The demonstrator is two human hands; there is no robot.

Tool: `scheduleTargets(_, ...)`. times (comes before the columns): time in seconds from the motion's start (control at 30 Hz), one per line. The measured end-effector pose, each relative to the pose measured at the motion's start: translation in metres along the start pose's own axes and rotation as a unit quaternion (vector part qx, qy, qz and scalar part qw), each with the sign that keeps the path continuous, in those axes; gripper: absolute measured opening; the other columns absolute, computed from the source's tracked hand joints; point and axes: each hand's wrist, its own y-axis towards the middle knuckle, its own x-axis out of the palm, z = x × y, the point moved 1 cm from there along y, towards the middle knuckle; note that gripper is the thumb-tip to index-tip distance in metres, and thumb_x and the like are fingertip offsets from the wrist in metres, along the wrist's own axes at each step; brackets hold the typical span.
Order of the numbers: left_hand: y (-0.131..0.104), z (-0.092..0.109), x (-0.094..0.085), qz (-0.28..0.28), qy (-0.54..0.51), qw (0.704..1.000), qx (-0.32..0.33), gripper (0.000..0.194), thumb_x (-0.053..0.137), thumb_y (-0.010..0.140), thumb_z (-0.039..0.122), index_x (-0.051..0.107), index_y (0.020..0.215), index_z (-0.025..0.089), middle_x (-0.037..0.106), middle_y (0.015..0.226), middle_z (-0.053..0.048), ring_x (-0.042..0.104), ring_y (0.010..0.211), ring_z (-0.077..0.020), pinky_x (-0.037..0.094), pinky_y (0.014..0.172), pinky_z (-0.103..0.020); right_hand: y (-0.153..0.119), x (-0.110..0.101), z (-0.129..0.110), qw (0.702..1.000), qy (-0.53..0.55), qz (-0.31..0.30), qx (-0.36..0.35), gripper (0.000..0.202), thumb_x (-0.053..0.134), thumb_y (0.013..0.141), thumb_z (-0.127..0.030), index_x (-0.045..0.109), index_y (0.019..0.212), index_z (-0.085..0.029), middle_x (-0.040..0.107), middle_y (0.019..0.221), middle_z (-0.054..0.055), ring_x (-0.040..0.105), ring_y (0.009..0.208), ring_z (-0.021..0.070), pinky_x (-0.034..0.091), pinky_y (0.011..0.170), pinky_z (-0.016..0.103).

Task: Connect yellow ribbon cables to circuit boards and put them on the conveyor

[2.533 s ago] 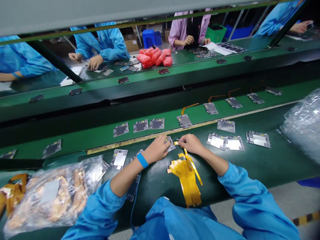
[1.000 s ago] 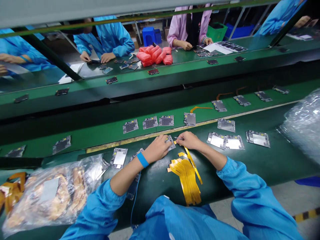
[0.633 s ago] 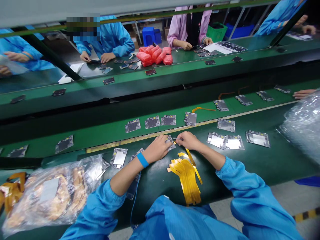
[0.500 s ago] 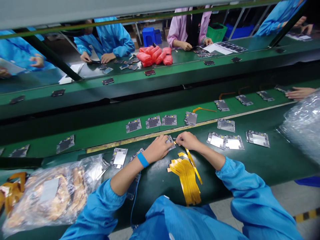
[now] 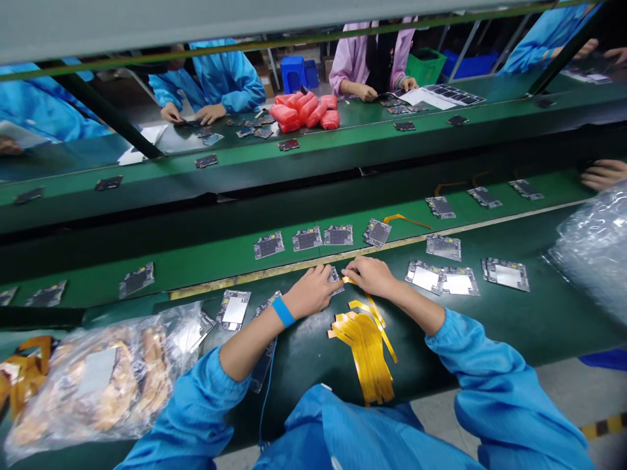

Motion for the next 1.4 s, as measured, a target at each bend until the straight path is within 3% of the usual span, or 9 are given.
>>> scheduleTargets(0.1,0.000,0.000,0.000,-0.003,0.001,1.000,-0.001,0.039,0.053,0.097,0.021,0.063,0.134,0.023,0.055,0.114,-0.014,0.051,0.105,-0.0299,0.047,0.090,-0.043,0.001,-0.004,-0.003,0.999,-0.009,-0.005,-0.043,0.034,0.044,0.107,-0.037,0.076,0.107,-0.025,0.075,0.117,0.007,0.070,0.102,0.0222,0.042,0.077,0.027)
scheduleTargets(0.23,0.000,0.000,-0.001,-0.005,-0.001,1.000,-0.001,0.037,0.053,0.097,0.020,0.064,0.132,0.022,0.055,0.117,-0.015,0.051,0.106,-0.0303,0.047,0.091,-0.044,0.008,-0.004,-0.008,0.997,0.026,-0.029,-0.070,0.016,0.058,0.101,-0.028,0.073,0.104,-0.025,0.078,0.106,0.003,0.070,0.096,0.0194,0.040,0.074,0.025)
scheduleTargets(0.7,0.000,0.002,0.001,-0.014,0.009,1.000,-0.020,0.047,0.055,0.096,0.020,0.058,0.143,0.027,0.056,0.122,-0.017,0.054,0.109,-0.0330,0.048,0.093,-0.047,0.009,-0.001,0.005,0.994,-0.016,-0.024,-0.103,0.013,0.062,0.100,-0.032,0.071,0.102,-0.023,0.077,0.108,0.005,0.070,0.101,0.0215,0.042,0.078,0.027)
scheduleTargets(0.8,0.001,0.001,0.004,0.002,-0.004,0.999,-0.032,0.059,0.060,0.092,0.019,0.051,0.150,0.026,0.057,0.125,-0.019,0.055,0.111,-0.0345,0.048,0.094,-0.049,0.011,-0.014,0.022,0.997,-0.005,0.035,-0.072,0.025,0.065,0.098,-0.041,0.069,0.114,-0.023,0.076,0.112,0.006,0.070,0.099,0.0217,0.044,0.078,0.028)
scheduleTargets(0.9,0.002,-0.001,0.007,0.009,-0.002,0.999,-0.031,0.067,0.064,0.088,0.019,0.047,0.153,0.022,0.056,0.128,-0.021,0.055,0.114,-0.0359,0.048,0.094,-0.049,0.021,-0.030,0.047,0.993,-0.053,0.106,0.009,0.032,0.062,0.098,-0.034,0.064,0.127,-0.021,0.072,0.127,0.010,0.069,0.105,0.0244,0.047,0.082,0.031)
scheduleTargets(1.13,0.003,-0.003,0.009,0.006,-0.004,0.999,-0.039,0.068,0.064,0.086,0.019,0.048,0.152,0.018,0.057,0.130,-0.022,0.056,0.117,-0.0360,0.049,0.097,-0.049,0.046,-0.063,0.087,0.971,-0.176,0.122,0.106,0.041,0.056,0.096,-0.022,0.060,0.137,-0.020,0.067,0.137,0.015,0.069,0.112,0.0314,0.051,0.087,0.037)
scheduleTargets(1.2,0.002,-0.008,0.006,0.019,-0.013,0.999,-0.046,0.069,0.064,0.086,0.018,0.047,0.153,0.019,0.055,0.134,-0.022,0.055,0.118,-0.0360,0.049,0.098,-0.050,0.047,-0.069,0.093,0.965,-0.185,0.137,0.128,0.044,0.059,0.096,-0.026,0.059,0.139,-0.018,0.067,0.138,0.016,0.069,0.112,0.0324,0.051,0.087,0.037)
scheduleTargets(1.27,-0.003,-0.017,0.001,0.036,-0.022,0.997,-0.064,0.070,0.062,0.086,0.017,0.046,0.153,0.020,0.054,0.136,-0.022,0.054,0.118,-0.0359,0.049,0.097,-0.051,0.049,-0.070,0.092,0.971,-0.183,0.116,0.102,0.041,0.059,0.097,-0.031,0.062,0.136,-0.019,0.070,0.133,0.014,0.069,0.113,0.0316,0.051,0.088,0.037)
scheduleTargets(1.4,-0.026,-0.061,-0.012,0.080,-0.030,0.989,-0.124,0.068,0.059,0.086,0.016,0.048,0.152,0.021,0.055,0.135,-0.021,0.054,0.119,-0.0355,0.050,0.098,-0.051,0.058,-0.063,0.071,0.982,-0.177,0.062,0.005,0.038,0.061,0.096,-0.035,0.067,0.132,-0.023,0.068,0.136,0.012,0.071,0.110,0.0299,0.051,0.089,0.035)
